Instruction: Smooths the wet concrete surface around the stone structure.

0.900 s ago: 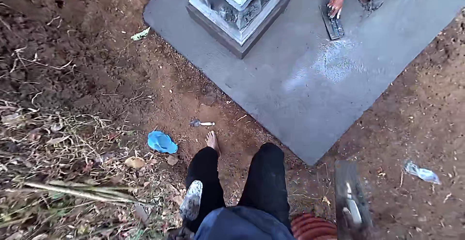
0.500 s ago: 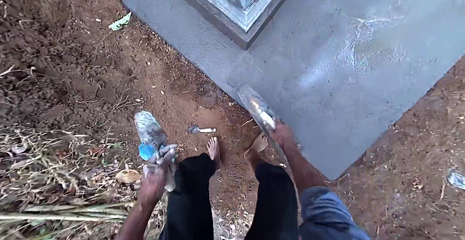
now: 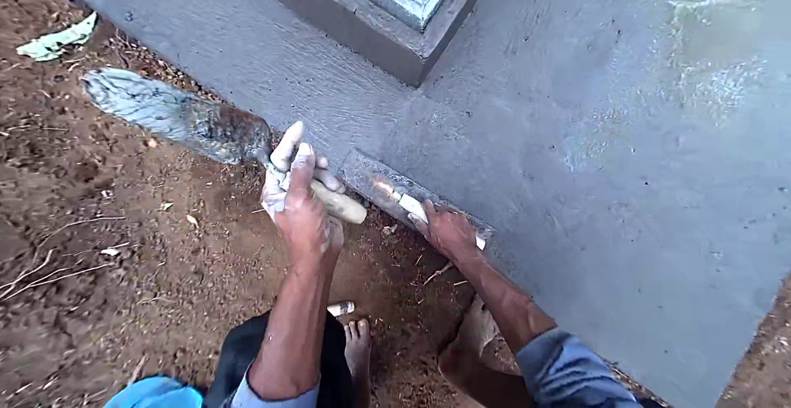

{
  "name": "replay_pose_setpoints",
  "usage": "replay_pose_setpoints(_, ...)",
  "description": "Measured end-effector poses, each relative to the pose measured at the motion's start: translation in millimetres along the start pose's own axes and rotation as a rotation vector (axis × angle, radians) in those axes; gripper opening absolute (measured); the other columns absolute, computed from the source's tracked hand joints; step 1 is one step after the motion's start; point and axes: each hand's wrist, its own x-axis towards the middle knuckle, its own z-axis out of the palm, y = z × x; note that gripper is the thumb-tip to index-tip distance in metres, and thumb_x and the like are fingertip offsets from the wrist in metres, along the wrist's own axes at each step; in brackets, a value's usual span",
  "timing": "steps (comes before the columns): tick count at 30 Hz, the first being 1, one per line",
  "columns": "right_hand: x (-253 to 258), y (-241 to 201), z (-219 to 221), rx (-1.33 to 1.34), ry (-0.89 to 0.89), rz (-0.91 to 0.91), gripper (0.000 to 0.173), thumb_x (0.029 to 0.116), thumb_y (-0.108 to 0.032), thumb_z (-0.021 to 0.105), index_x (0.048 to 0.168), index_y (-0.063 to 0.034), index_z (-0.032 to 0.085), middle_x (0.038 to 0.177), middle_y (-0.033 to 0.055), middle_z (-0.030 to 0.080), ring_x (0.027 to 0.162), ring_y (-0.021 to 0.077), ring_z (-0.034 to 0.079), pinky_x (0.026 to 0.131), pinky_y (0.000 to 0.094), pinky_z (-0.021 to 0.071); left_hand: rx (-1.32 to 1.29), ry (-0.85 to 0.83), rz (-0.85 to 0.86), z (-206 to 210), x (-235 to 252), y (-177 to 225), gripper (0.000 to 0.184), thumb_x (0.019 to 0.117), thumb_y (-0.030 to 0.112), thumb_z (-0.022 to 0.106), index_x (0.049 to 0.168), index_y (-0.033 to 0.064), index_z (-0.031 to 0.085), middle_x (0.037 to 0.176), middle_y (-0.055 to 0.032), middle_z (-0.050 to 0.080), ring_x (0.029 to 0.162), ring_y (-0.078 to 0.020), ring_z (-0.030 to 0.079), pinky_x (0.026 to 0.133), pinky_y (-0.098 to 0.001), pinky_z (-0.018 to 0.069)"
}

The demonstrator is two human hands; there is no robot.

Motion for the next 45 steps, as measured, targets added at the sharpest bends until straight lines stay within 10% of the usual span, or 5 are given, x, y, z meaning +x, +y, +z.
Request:
replay_pose_setpoints(16, 43.9, -5.9, -10.3, 0.023, 0.221, 0.031, 0.054, 0.1050, -0.059, 0.045, 0.131, -0.0135, 0.059, 0.100, 0.0183, 0.072, 0.095, 0.0399, 0.072, 0.079, 0.0580, 0.0568, -0.122, -0.045, -0.163, 7.7, 34.9, -18.9, 0.025, 0.1064, 0.013, 0.049, 0.128, 0.0109, 0.061, 0.079, -0.0003, 0.058, 0.053, -0.0091, 0.053, 0.047, -0.0213, 0.0495)
replay_pose_setpoints(34, 34.0, 122.0, -31.8, 0.143, 0.387, 0.398, 0.056, 0.1050, -0.053, 0.051, 0.142, -0.0117, 0.055, 0.104, 0.0297, 0.070, 0.099, 0.0517, 0.069, 0.079, 0.0675, 0.0537, -0.121, -0.102, -0.214, 7.4, 15.0, -14.9, 0.027, 0.1083, 0.014, 0.042, 0.129, 0.0116, 0.060, 0.074, 0.0009, 0.056, 0.049, -0.0072, 0.052, 0.043, -0.0191, 0.0469)
replay_pose_setpoints(40, -6.0, 137.8, -31.5, 0.742, 0.681, 0.566, 0.061, 0.1105, -0.046, 0.039, 0.143, 0.0061, 0.045, 0.114, 0.0342, 0.065, 0.106, 0.0485, 0.067, 0.090, 0.0663, 0.0514, -0.133, -0.090, -0.186, 3.8, 16.8, -10.8, 0.027, 0.1085, 0.013, 0.041, 0.127, 0.0105, 0.061, 0.073, 0.0011, 0.056, 0.048, -0.0072, 0.052, 0.043, -0.0194, 0.0478)
replay_pose_setpoints(45, 46.6, 16.3, -30.3, 1.674, 0.657, 0.184, 0.045, 0.1105, -0.047, 0.041, 0.138, -0.0124, 0.043, 0.081, 0.0088, 0.061, 0.055, 0.0187, 0.060, 0.051, 0.0376, 0.0567, -0.125, -0.096, -0.200, 14.8, 15.1, -18.2, 0.026, 0.1090, 0.011, 0.039, 0.124, 0.0072, 0.060, 0.069, 0.0012, 0.055, 0.045, -0.0072, 0.051, 0.042, -0.0202, 0.0488)
